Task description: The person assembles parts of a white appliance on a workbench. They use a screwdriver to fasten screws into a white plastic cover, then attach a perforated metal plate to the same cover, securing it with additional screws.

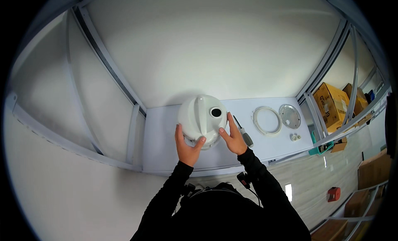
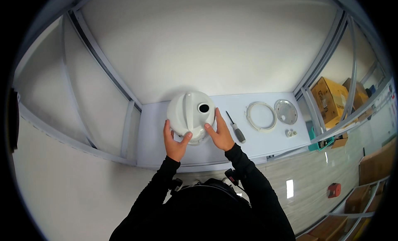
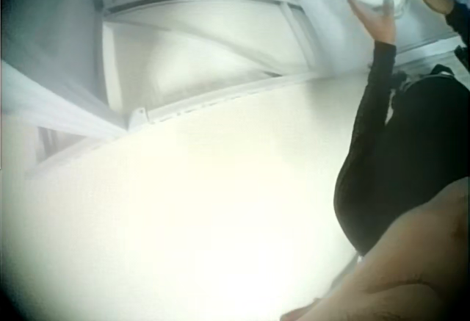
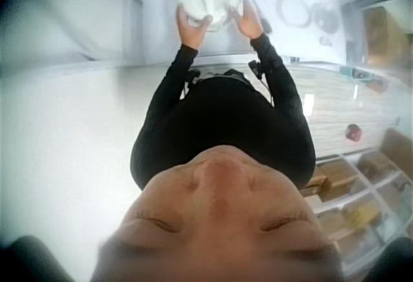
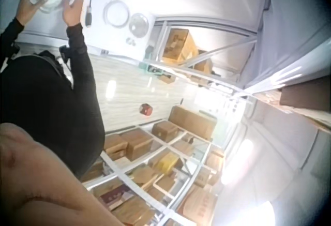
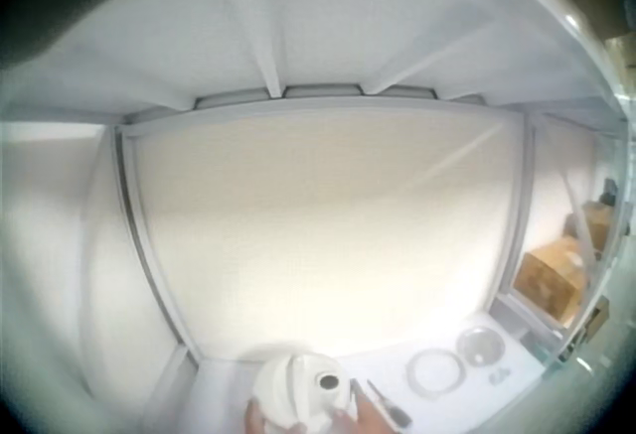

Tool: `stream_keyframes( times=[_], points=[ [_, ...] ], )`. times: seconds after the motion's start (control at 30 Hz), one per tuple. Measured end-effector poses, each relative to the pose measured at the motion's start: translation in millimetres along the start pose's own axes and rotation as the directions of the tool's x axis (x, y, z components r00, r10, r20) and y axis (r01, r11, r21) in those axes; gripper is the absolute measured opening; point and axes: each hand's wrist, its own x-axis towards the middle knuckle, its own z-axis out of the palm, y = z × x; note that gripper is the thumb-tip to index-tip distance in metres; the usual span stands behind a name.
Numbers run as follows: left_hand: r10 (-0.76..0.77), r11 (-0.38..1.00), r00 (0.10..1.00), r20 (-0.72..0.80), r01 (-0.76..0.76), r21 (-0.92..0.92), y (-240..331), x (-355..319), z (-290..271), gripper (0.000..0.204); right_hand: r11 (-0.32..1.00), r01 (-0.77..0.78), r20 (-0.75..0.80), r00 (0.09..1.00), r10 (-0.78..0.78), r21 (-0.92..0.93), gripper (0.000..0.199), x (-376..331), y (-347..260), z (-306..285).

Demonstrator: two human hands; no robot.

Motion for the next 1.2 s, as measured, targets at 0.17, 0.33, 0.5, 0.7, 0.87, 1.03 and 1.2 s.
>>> stream_keyframes(
  times=[0.17, 0.33, 0.5, 0.7, 0.87, 1.03, 1.2],
  points=[
    [-0.019, 0.982, 0.999, 0.041, 0.026, -0.186, -2, 7, -8, 0.116, 0.996, 0.081, -0.053, 0.995, -0.079, 0.031, 0.094, -6, -7, 5],
    [0.065, 0.927, 0.992, 0.105, -0.021, -0.375, -4, 18, -18, 0.116, 0.903, 0.144, -0.126, 0.987, -0.101, 0.405, 0.092, -15, -19, 1],
    [0.147, 0.84, 0.98, 0.134, -0.053, -0.54, -10, 30, -24, 0.113, 0.804, 0.141, -0.148, 0.987, -0.067, 0.577, 0.089, -22, -30, 2],
    [0.004, 0.894, 0.993, 0.119, 0.05, -0.446, -15, 35, -33, 0.084, 0.848, 0.132, -0.059, 0.991, -0.119, 0.513, 0.077, -31, -50, 23],
    [-0.113, 0.974, 0.993, 0.028, 0.116, -0.195, -34, 26, -47, 0.065, 0.918, 0.253, 0.034, 0.96, -0.276, 0.305, 0.064, -33, -71, 26],
    [-0.249, 0.89, 0.968, -0.006, 0.227, -0.397, -21, 1, -62, 0.052, 0.901, 0.429, 0.192, 0.881, -0.432, 0.056, 0.044, -25, -94, 27],
    [-0.379, 0.784, 0.925, -0.038, 0.299, -0.545, -13, -22, -70, 0.048, 0.771, 0.636, 0.248, 0.742, -0.623, 0.036, 0.036, -20, -104, 38]
  ],
)
